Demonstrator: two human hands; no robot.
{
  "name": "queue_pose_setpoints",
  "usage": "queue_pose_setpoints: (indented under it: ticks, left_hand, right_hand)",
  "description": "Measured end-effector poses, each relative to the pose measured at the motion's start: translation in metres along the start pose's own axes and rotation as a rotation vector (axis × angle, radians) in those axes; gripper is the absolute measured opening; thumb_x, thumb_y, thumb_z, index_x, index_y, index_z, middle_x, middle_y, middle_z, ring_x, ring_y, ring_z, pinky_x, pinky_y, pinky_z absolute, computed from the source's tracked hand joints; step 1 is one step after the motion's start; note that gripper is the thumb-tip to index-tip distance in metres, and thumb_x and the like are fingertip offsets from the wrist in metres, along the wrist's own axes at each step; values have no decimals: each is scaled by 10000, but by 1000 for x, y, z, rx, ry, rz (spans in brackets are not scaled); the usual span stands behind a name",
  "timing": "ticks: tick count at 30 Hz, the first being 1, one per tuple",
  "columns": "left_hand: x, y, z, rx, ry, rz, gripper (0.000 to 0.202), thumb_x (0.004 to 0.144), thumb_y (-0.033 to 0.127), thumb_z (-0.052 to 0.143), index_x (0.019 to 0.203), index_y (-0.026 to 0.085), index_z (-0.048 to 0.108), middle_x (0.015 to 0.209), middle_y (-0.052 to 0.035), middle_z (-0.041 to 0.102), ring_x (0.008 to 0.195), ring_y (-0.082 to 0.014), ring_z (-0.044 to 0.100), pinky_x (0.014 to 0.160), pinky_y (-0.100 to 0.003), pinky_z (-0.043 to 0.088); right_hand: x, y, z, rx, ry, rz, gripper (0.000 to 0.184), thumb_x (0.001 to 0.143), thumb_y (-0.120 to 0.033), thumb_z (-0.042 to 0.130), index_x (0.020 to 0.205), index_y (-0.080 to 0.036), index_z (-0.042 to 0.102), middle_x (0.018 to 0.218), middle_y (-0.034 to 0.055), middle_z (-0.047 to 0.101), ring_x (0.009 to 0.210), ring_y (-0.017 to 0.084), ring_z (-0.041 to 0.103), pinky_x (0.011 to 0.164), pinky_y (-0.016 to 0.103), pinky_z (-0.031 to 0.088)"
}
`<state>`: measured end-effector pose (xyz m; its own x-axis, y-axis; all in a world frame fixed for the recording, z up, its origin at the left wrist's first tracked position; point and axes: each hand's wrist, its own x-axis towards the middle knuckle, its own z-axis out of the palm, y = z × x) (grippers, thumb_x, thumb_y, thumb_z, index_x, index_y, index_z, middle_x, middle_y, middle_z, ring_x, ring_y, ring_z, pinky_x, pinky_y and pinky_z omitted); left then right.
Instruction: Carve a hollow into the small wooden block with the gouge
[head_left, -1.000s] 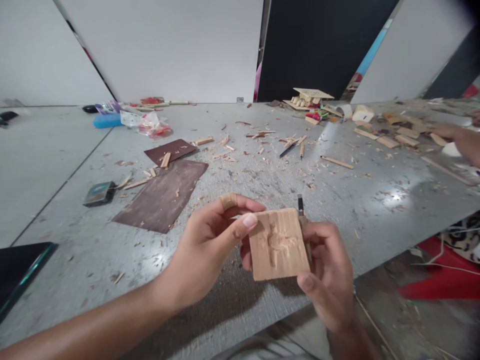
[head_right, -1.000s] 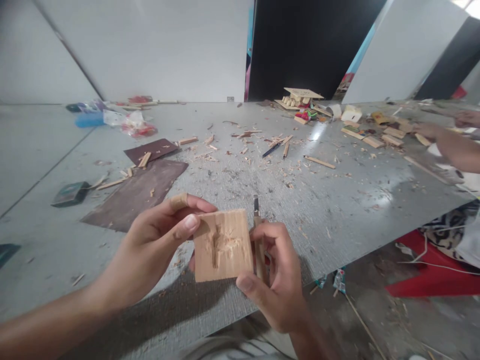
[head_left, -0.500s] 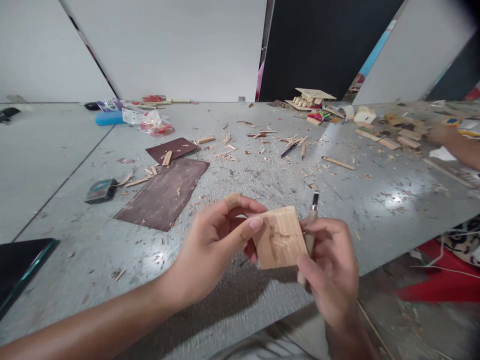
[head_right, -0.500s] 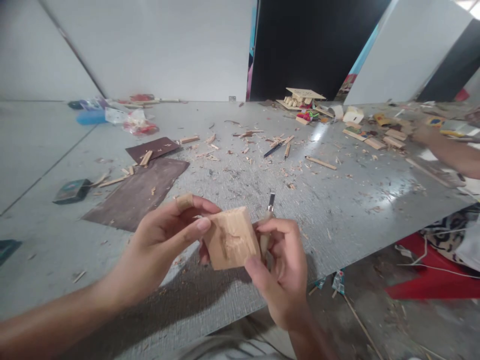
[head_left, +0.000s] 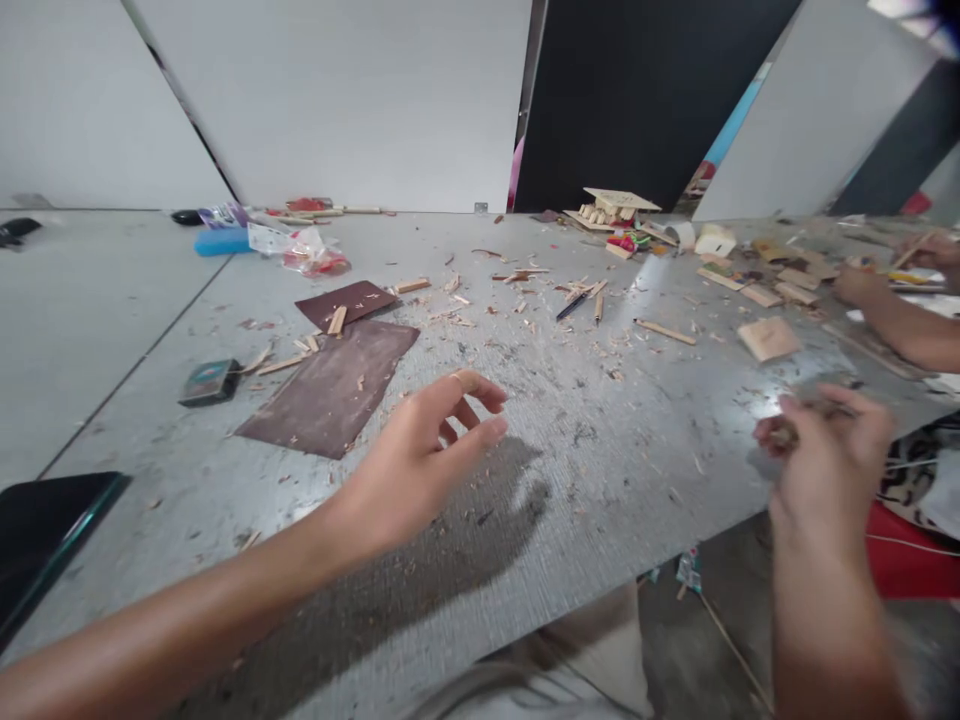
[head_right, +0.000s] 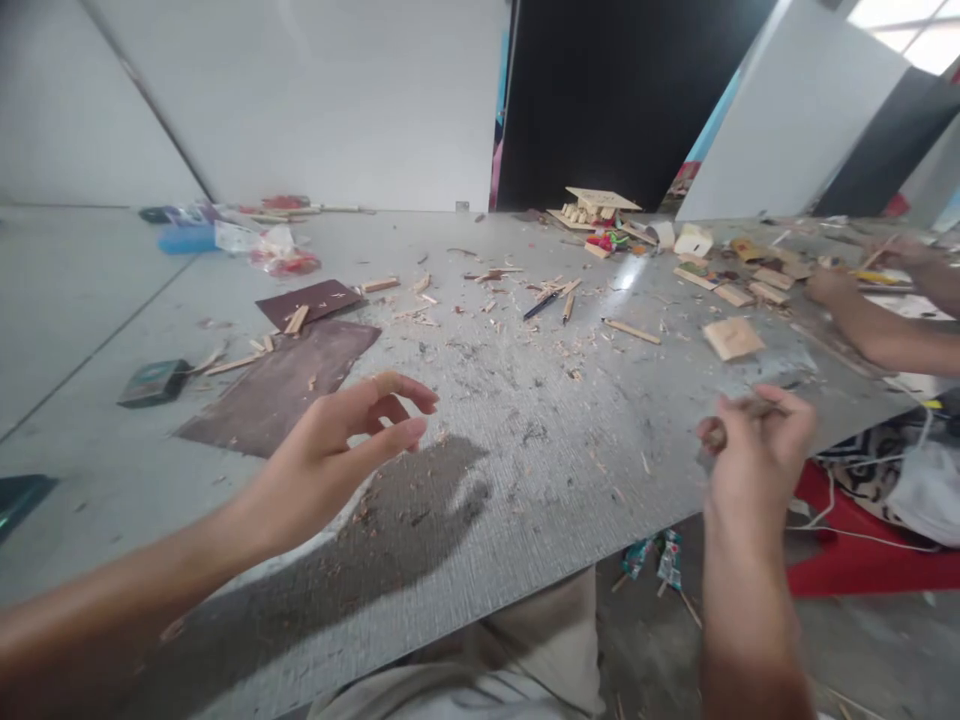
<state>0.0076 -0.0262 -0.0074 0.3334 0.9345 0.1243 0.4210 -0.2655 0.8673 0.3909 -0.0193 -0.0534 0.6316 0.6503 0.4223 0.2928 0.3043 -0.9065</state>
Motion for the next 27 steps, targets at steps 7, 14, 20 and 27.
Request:
queue_pose_setpoints:
  ticks: [7,14,20,27]
  left_hand:
    - [8,-5,-15,426,-165,21,272,1024,403,568,1139,212,724,1133,-70,737,963,-240,698,796,-363,509]
    - [28,-30,-64,966,-131,-32,312,1025,338,604,1187,93,712,1290,-222,678,1281,-436,615,1042,-517,463]
    - [37,-55,-111,1018,-117,-213,299,1036,307,654,1255,105,686,1292,-190,699,1125,-331,677,965,-474,542]
    - [43,-57,-118,979,-223,-290,405,1069,400,722,1398,171,666,1395,-124,691,1192,-279,720,1004,-498,645]
  right_hand:
    - [-83,-11,50,24,-316,68,324,813,-369,819,1086,-264,679,859,-30,642,545,120,583,475,268,452]
    - [-97,-16,56,-77,-522,60,192,933,-360,773,1087,-254,728,688,-57,567,497,108,502,445,234,396]
    - [-95,-13,52,-106,-539,50,149,948,-360,755,1054,-257,739,667,-46,557,481,109,438,406,240,306]
    - [-96,-9,52,-114,-539,53,197,975,-425,764,1084,-261,748,629,-51,521,490,110,410,422,235,289]
